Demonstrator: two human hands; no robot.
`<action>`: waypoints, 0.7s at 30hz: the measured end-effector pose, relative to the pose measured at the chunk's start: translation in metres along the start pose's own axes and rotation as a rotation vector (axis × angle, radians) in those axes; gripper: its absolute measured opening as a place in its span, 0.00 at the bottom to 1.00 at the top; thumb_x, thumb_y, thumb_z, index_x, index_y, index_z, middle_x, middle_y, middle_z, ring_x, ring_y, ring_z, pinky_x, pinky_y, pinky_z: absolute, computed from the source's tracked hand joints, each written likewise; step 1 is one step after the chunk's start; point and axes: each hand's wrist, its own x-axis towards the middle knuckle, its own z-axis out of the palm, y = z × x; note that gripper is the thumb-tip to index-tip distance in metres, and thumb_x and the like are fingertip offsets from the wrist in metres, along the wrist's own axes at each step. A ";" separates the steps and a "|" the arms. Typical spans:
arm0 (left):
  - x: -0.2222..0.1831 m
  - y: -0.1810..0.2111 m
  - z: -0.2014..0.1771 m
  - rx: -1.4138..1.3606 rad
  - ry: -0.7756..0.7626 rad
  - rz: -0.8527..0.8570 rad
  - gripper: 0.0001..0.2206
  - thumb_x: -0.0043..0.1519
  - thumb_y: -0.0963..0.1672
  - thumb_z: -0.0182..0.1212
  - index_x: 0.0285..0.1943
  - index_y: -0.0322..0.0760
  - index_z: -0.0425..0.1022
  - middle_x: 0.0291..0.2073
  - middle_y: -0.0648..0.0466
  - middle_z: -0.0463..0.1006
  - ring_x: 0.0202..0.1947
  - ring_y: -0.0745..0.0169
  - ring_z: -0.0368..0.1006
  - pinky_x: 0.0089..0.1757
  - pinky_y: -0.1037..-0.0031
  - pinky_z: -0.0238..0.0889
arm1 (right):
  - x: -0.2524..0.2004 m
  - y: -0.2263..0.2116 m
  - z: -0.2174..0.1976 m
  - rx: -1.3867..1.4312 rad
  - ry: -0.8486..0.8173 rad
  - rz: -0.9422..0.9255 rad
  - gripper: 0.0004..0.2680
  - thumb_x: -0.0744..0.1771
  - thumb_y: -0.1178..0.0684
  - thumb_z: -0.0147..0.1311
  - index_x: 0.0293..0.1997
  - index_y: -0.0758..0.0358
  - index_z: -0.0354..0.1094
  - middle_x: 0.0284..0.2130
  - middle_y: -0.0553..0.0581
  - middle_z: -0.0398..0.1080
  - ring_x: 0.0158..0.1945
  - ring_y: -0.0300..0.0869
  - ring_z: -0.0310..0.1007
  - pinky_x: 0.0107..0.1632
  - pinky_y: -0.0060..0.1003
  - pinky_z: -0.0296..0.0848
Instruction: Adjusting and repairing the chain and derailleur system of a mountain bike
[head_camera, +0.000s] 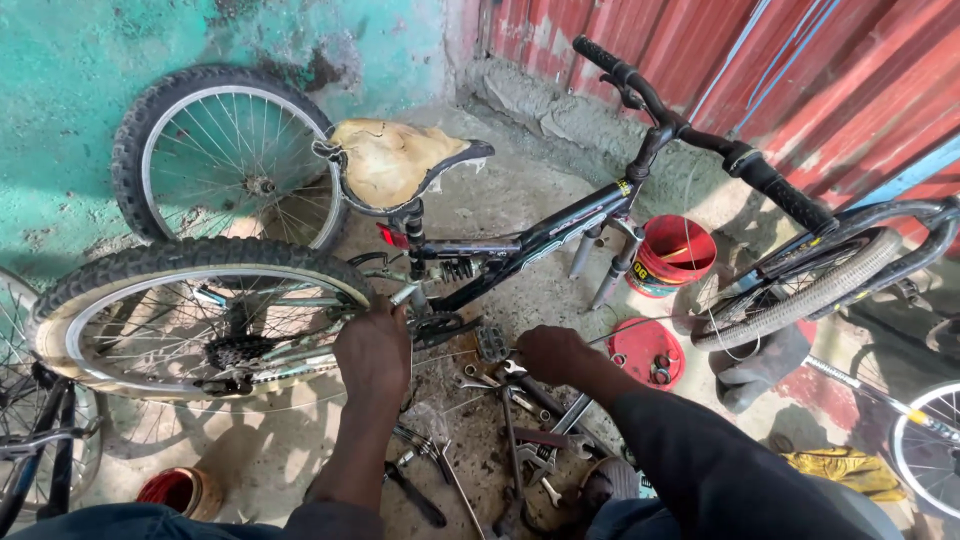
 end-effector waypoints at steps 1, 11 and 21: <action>0.002 -0.005 0.007 -0.017 0.116 0.034 0.14 0.73 0.50 0.53 0.49 0.40 0.80 0.28 0.47 0.82 0.35 0.45 0.83 0.38 0.54 0.79 | -0.003 -0.014 -0.008 -0.093 0.004 0.010 0.09 0.68 0.45 0.52 0.46 0.54 0.76 0.33 0.55 0.77 0.40 0.48 0.81 0.41 0.48 0.81; -0.022 0.016 -0.018 -0.424 -0.010 -0.081 0.17 0.73 0.48 0.43 0.49 0.34 0.77 0.34 0.30 0.83 0.44 0.22 0.79 0.44 0.33 0.70 | -0.022 -0.068 -0.071 -0.048 0.168 0.090 0.11 0.67 0.45 0.52 0.42 0.59 0.78 0.32 0.60 0.78 0.42 0.54 0.83 0.39 0.51 0.81; 0.007 -0.132 0.130 -0.578 0.285 -0.221 0.09 0.64 0.39 0.53 0.41 0.47 0.80 0.28 0.57 0.82 0.24 0.58 0.71 0.33 0.62 0.65 | -0.042 -0.104 -0.066 0.271 0.364 -0.216 0.16 0.72 0.41 0.42 0.33 0.61 0.71 0.24 0.58 0.72 0.27 0.51 0.70 0.38 0.50 0.69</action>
